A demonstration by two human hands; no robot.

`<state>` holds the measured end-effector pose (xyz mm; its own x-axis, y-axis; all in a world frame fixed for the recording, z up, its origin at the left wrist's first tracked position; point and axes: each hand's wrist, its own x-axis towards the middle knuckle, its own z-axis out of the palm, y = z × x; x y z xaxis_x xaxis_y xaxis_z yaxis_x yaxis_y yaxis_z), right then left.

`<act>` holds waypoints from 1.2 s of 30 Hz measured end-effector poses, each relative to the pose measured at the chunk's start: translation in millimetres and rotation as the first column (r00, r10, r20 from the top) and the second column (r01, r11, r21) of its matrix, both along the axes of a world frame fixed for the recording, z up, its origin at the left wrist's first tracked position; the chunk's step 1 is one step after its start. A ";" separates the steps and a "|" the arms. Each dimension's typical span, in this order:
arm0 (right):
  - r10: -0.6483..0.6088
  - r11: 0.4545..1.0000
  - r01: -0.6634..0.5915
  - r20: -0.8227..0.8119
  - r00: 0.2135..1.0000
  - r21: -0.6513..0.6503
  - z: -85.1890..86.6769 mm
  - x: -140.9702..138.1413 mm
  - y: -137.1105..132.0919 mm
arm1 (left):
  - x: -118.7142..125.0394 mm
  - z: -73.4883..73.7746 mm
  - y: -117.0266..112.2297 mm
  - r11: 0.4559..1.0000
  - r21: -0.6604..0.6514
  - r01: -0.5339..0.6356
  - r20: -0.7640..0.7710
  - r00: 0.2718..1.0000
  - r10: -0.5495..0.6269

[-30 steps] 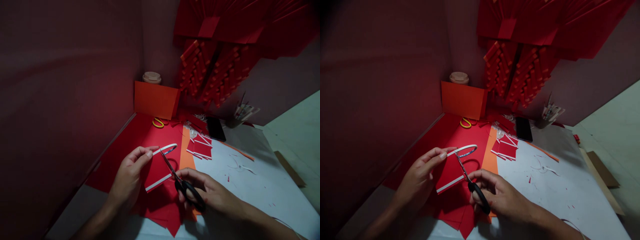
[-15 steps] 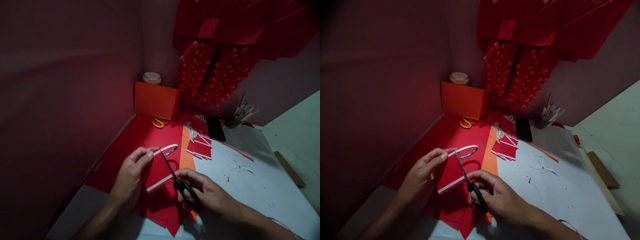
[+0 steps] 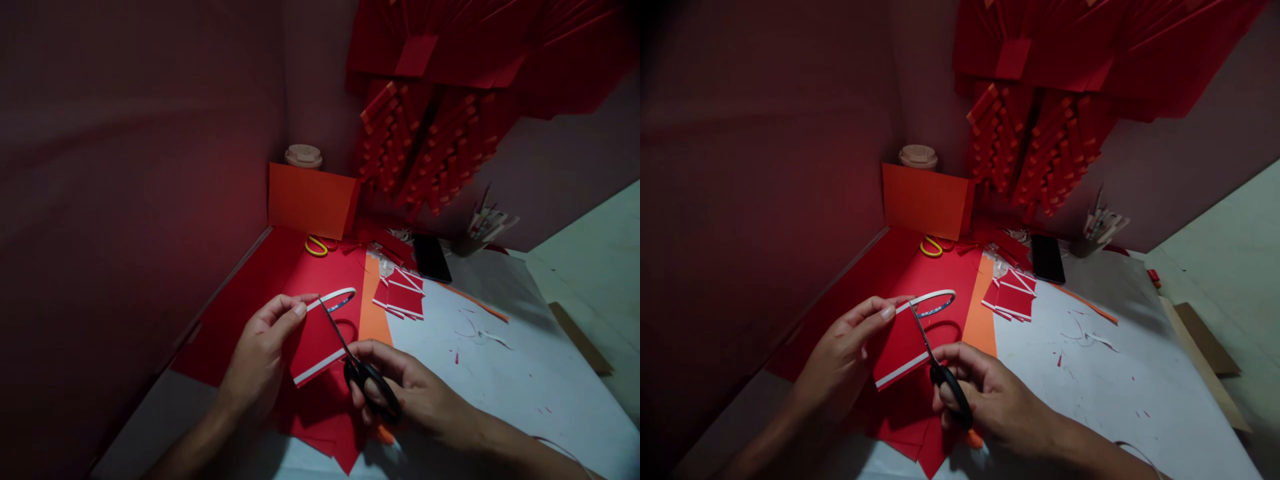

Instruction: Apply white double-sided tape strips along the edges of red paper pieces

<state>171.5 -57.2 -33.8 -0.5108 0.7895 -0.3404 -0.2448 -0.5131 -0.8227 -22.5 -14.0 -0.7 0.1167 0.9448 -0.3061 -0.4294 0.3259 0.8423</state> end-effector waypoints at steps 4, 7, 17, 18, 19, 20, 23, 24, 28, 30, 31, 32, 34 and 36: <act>-0.005 1.000 0.004 -0.022 1.000 -0.022 2.1 -2.4 -0.4 | 0.8 -0.4 1.2 1.000 0.003 -0.007 -0.007 1.000 0.007; 0.033 0.999 -0.033 0.027 0.999 -0.010 8.6 0.0 1.6 | 0.3 0.8 1.3 1.000 0.014 -0.022 -0.027 0.999 0.022; -0.127 0.866 -0.224 0.630 0.766 0.447 38.0 38.8 18.4 | -4.7 5.8 2.9 0.997 -0.004 -0.083 -0.021 0.996 0.083; -0.157 0.822 -0.296 0.693 0.703 0.487 36.8 42.6 20.4 | -4.7 6.4 2.8 0.996 -0.005 -0.091 -0.016 0.996 0.091; -0.187 0.772 -0.374 0.747 0.639 0.514 34.1 45.8 22.5 | -4.7 6.7 2.7 0.996 -0.003 -0.094 -0.014 0.995 0.094; -0.217 0.722 -0.448 0.787 0.578 0.528 29.9 48.0 24.5 | -4.7 6.7 2.6 0.996 -0.003 -0.091 -0.012 0.996 0.091; -0.278 0.640 -0.578 0.854 0.440 0.506 13.8 49.8 29.4 | -5.4 4.6 1.8 0.998 0.023 -0.064 -0.055 0.996 0.065; -0.280 0.627 -0.604 0.866 0.415 0.492 9.8 49.1 30.3 | -5.7 3.6 1.6 0.997 0.050 -0.051 -0.094 0.994 0.056; -0.318 0.564 -0.604 0.823 0.471 0.564 12.9 43.1 29.4 | -6.3 1.4 -0.1 0.979 0.195 0.052 -0.306 0.952 0.010; -0.344 0.557 -0.509 0.740 0.578 0.656 22.0 37.8 26.4 | -5.4 1.8 -1.3 0.967 0.220 0.124 -0.393 0.919 -0.029; -0.339 0.560 -0.456 0.694 0.635 0.691 25.8 34.2 24.5 | -4.6 2.1 -2.1 0.961 0.226 0.161 -0.430 0.902 -0.050; -0.327 0.568 -0.413 0.656 0.681 0.712 28.2 30.0 22.6 | -3.6 2.2 -2.8 0.951 0.238 0.198 -0.464 0.883 -0.067; -0.302 0.598 -0.351 0.608 0.734 0.721 28.4 20.4 18.7 | -1.5 1.5 -4.1 0.921 0.277 0.272 -0.531 0.843 -0.089; -0.304 0.619 -0.306 0.580 0.756 0.723 24.9 11.3 15.3 | 0.3 -0.1 -5.0 0.882 0.322 0.345 -0.588 0.803 -0.099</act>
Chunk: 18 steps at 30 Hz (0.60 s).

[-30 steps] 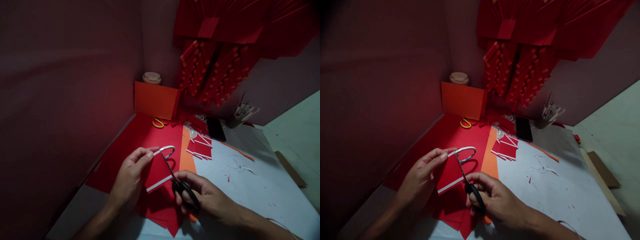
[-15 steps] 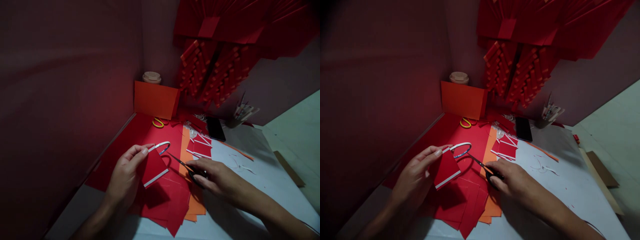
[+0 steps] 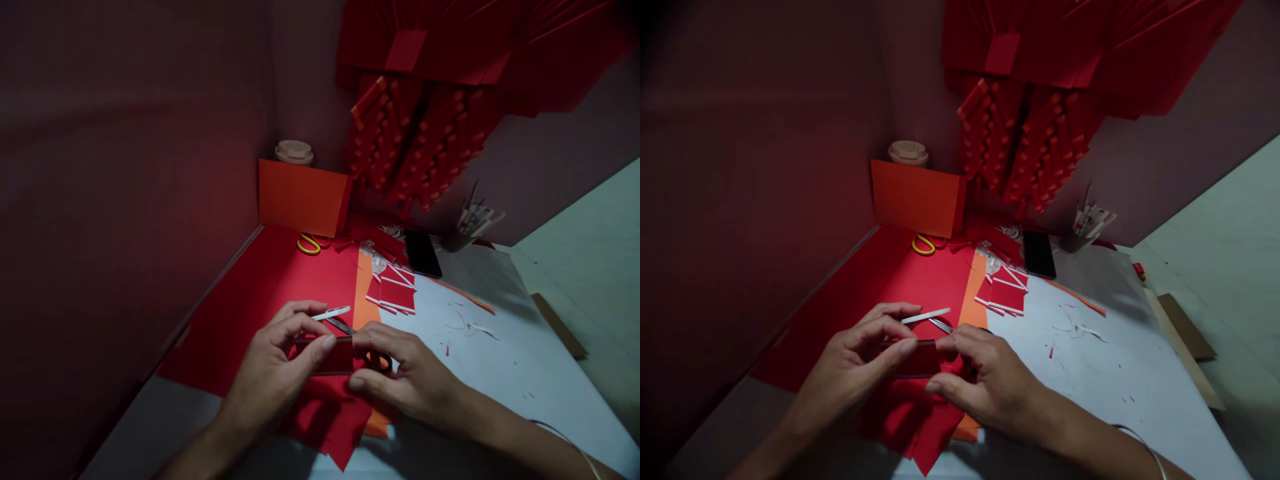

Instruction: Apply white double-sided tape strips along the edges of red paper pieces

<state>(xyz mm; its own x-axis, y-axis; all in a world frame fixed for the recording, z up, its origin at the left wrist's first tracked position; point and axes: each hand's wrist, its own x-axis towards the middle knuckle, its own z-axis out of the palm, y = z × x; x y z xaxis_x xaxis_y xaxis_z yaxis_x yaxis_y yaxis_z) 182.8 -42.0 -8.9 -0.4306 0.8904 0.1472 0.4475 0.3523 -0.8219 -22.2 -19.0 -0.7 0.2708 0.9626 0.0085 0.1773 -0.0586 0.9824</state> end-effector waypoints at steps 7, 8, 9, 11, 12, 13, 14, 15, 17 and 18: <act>-0.252 0.964 0.256 0.056 0.966 -0.075 9.5 19.2 12.2 | -1.3 -0.9 -0.8 0.997 0.038 -0.062 0.070 0.996 0.059; -0.323 0.944 0.327 0.082 0.943 -0.043 9.8 29.8 19.5 | -1.9 0.3 -0.6 0.993 0.028 -0.113 0.096 0.989 0.110; -0.382 0.923 0.384 0.119 0.916 0.010 8.2 41.0 27.6 | -2.5 1.6 -0.3 0.987 0.014 -0.163 0.115 0.980 0.160; -0.439 0.898 0.429 0.224 0.870 0.093 -0.8 62.5 44.5 | -3.4 3.6 0.6 0.970 -0.010 -0.241 0.139 0.961 0.240; -0.436 0.900 0.422 0.293 0.851 0.114 -7.0 71.1 51.8 | -3.8 4.0 1.3 0.964 -0.024 -0.266 0.150 0.952 0.266; -0.442 0.896 0.426 0.315 0.840 0.123 -13.2 77.5 57.5 | -4.0 4.0 1.9 0.959 -0.036 -0.282 0.163 0.945 0.284; -0.460 0.887 0.440 0.330 0.824 0.139 -18.4 81.2 61.1 | -4.2 3.5 2.5 0.957 -0.048 -0.287 0.176 0.940 0.291; -0.492 0.871 0.461 0.335 0.804 0.171 -21.8 82.1 62.3 | -4.1 2.8 2.9 0.956 -0.057 -0.289 0.186 0.937 0.294; -0.546 0.834 0.475 0.296 0.784 0.280 -21.3 75.8 57.3 | -3.3 1.5 2.8 0.959 -0.068 -0.276 0.197 0.938 0.284; -0.557 0.815 0.458 0.258 0.790 0.355 -17.7 69.4 51.5 | -2.5 1.1 2.3 0.962 -0.069 -0.263 0.201 0.941 0.272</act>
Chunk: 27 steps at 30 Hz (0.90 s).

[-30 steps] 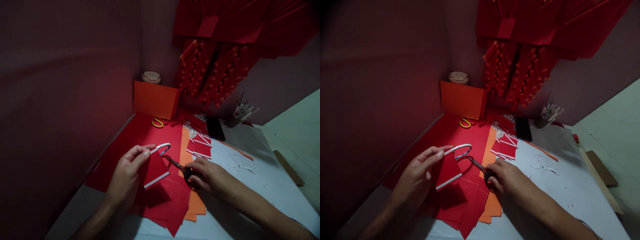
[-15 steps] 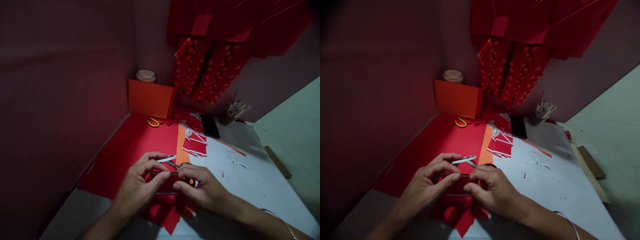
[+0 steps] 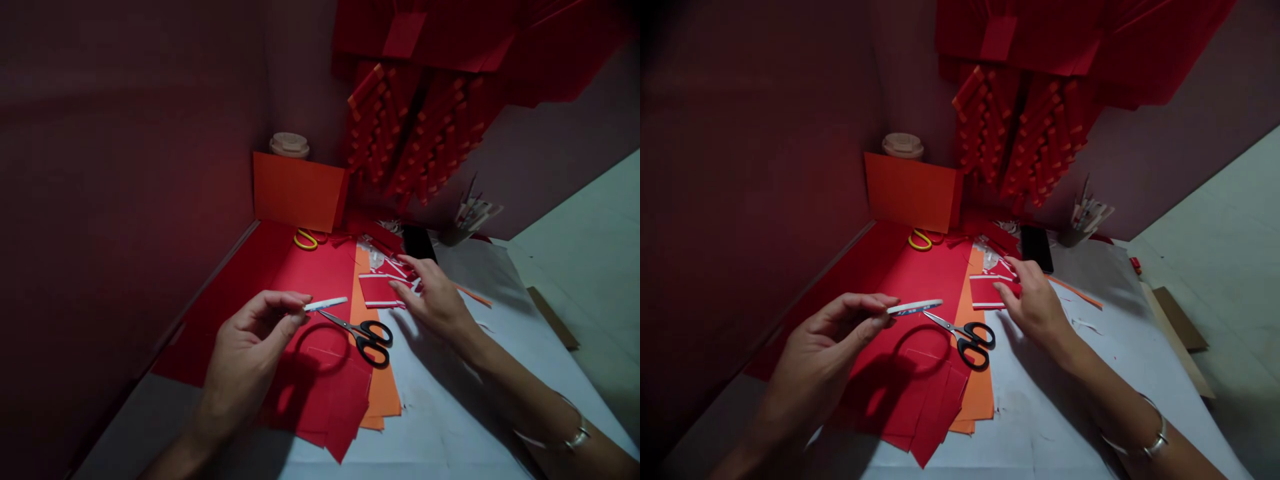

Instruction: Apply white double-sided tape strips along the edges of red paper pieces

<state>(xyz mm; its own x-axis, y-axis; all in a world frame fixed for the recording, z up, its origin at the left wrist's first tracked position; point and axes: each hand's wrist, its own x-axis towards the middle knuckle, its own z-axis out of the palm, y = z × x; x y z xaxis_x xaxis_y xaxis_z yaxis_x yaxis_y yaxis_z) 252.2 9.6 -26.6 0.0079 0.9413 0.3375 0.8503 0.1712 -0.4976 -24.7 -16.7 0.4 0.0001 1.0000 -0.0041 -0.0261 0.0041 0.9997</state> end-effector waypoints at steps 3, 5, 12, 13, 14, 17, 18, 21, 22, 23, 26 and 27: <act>0.294 0.948 -0.286 -0.045 0.955 0.138 16.6 -25.1 -23.7 | 3.2 0.6 -3.1 0.997 0.003 0.081 0.016 0.997 -0.081; 0.472 0.881 -0.463 -0.114 0.874 0.097 24.1 -40.4 -38.3 | 5.3 1.6 -6.0 0.985 0.020 0.173 0.024 0.985 -0.173; 0.481 0.816 -0.570 -0.434 0.762 -0.096 13.8 -57.3 -50.0 | 7.4 1.6 -11.5 0.889 0.104 0.446 -0.120 0.893 -0.434; 0.454 0.806 -0.575 -0.474 0.755 -0.144 12.8 -57.2 -49.2 | 7.5 1.7 -11.3 0.889 0.108 0.445 -0.124 0.893 -0.432; 0.433 0.788 -0.588 -0.513 0.741 -0.184 12.5 -57.1 -48.7 | 7.6 1.9 -11.1 0.894 0.111 0.435 -0.122 0.898 -0.422; 0.382 0.724 -0.644 -0.634 0.673 -0.247 14.3 -56.6 -48.1 | 8.0 2.3 -10.3 0.915 0.116 0.388 -0.104 0.920 -0.377; 0.368 0.709 -0.657 -0.659 0.656 -0.258 15.0 -56.3 -48.2 | 8.1 2.1 -10.2 0.922 0.114 0.371 -0.097 0.927 -0.361; 0.325 0.674 -0.676 -0.702 0.633 -0.297 14.8 -55.4 -48.4 | 8.1 0.5 -10.0 0.938 0.096 0.334 -0.074 0.942 -0.327; 0.305 0.668 -0.677 -0.715 0.629 -0.310 13.8 -55.3 -48.4 | 8.0 0.0 -9.8 0.946 0.082 0.312 -0.063 0.949 -0.308; 0.275 0.667 -0.674 -0.735 0.619 -0.318 12.3 -55.3 -48.4 | 7.8 -0.3 -9.4 0.956 0.062 0.286 -0.052 0.958 -0.283; 0.156 0.680 -0.659 -0.814 0.559 -0.322 6.8 -56.1 -48.0 | 6.7 0.2 -7.1 0.977 -0.013 0.214 -0.044 0.976 -0.215; 0.119 0.687 -0.651 -0.834 0.539 -0.323 5.1 -56.6 -47.8 | 6.2 0.5 -6.1 0.979 -0.030 0.203 -0.059 0.977 -0.204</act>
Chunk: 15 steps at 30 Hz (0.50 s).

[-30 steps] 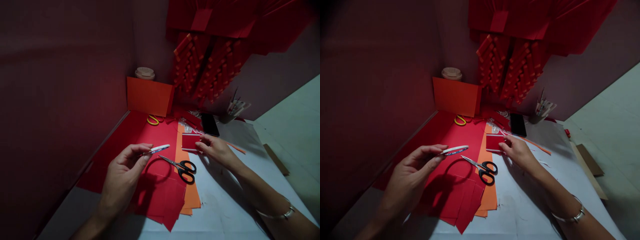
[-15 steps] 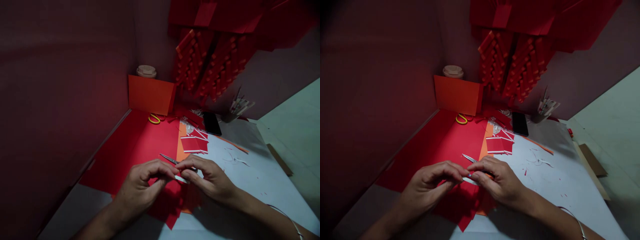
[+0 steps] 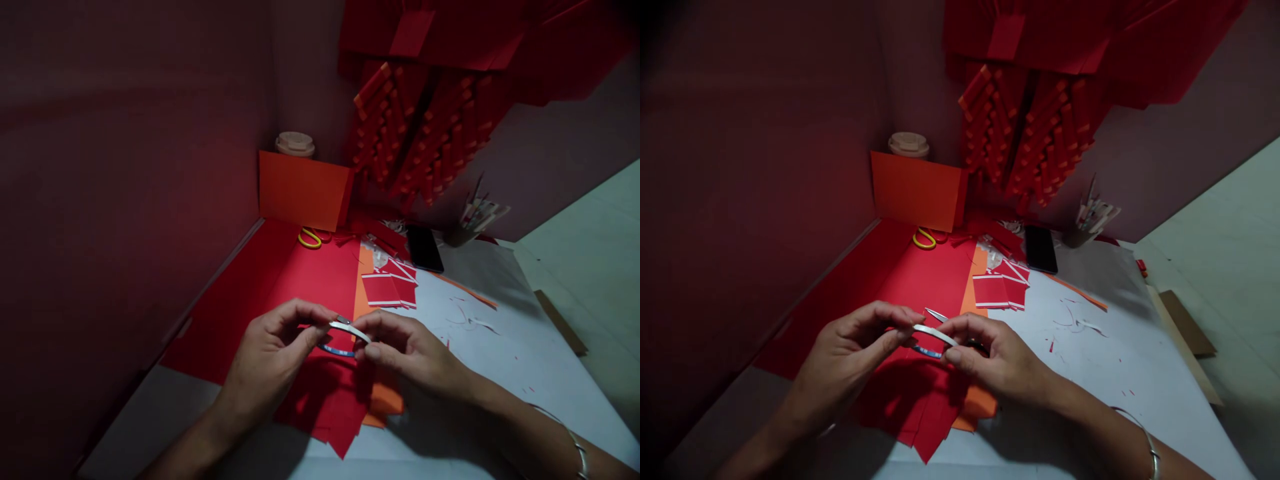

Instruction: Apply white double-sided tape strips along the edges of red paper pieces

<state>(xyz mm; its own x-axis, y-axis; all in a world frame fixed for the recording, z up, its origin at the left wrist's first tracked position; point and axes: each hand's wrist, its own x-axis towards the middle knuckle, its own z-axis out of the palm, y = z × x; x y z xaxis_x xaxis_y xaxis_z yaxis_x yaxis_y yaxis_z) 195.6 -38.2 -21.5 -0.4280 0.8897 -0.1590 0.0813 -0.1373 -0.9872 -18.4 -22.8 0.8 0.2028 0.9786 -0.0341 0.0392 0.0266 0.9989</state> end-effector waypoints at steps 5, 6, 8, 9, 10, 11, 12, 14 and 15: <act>-0.113 0.994 0.113 0.012 0.994 0.013 -1.5 -3.8 0.0 | -1.3 -1.0 3.6 0.990 0.136 -0.031 -0.158 0.986 0.053; -0.133 0.989 0.130 0.049 0.990 0.068 -0.5 -5.0 -0.6 | -1.3 -1.4 3.5 0.983 0.179 -0.030 -0.191 0.979 0.064; -0.169 0.969 0.139 0.138 0.976 0.204 1.7 -7.9 -2.4 | -1.0 -1.5 2.5 0.976 0.218 0.001 -0.244 0.968 0.053; -0.185 0.952 0.131 0.182 0.966 0.277 2.6 -9.4 -3.5 | -0.8 -1.1 1.9 0.977 0.214 0.023 -0.262 0.964 0.034; -0.200 0.930 0.114 0.220 0.955 0.348 3.1 -10.8 -4.5 | -0.5 -0.6 1.2 0.978 0.201 0.047 -0.272 0.962 0.010; -0.211 0.904 0.092 0.250 0.945 0.417 3.2 -12.0 -5.5 | -0.3 0.1 0.8 0.980 0.187 0.070 -0.276 0.961 -0.016; -0.222 0.874 0.067 0.273 0.936 0.481 2.7 -12.9 -6.4 | -0.1 0.7 0.5 0.980 0.176 0.091 -0.283 0.958 -0.038; -0.237 0.818 0.024 0.299 0.924 0.575 0.7 -13.7 -7.6 | 0.2 1.5 0.6 0.979 0.170 0.114 -0.303 0.951 -0.058; -0.243 0.796 0.011 0.303 0.921 0.605 -0.5 -13.8 -7.9 | 0.2 1.4 0.8 0.978 0.168 0.123 -0.314 0.947 -0.066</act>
<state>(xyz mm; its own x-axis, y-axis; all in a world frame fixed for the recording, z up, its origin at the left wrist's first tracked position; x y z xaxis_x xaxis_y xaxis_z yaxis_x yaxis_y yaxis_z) 181.8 -46.1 -22.0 -0.3229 0.9005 0.2914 0.4568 0.4179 -0.7853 -18.3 -22.0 2.3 0.3027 0.9506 0.0686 0.3362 -0.1738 0.9256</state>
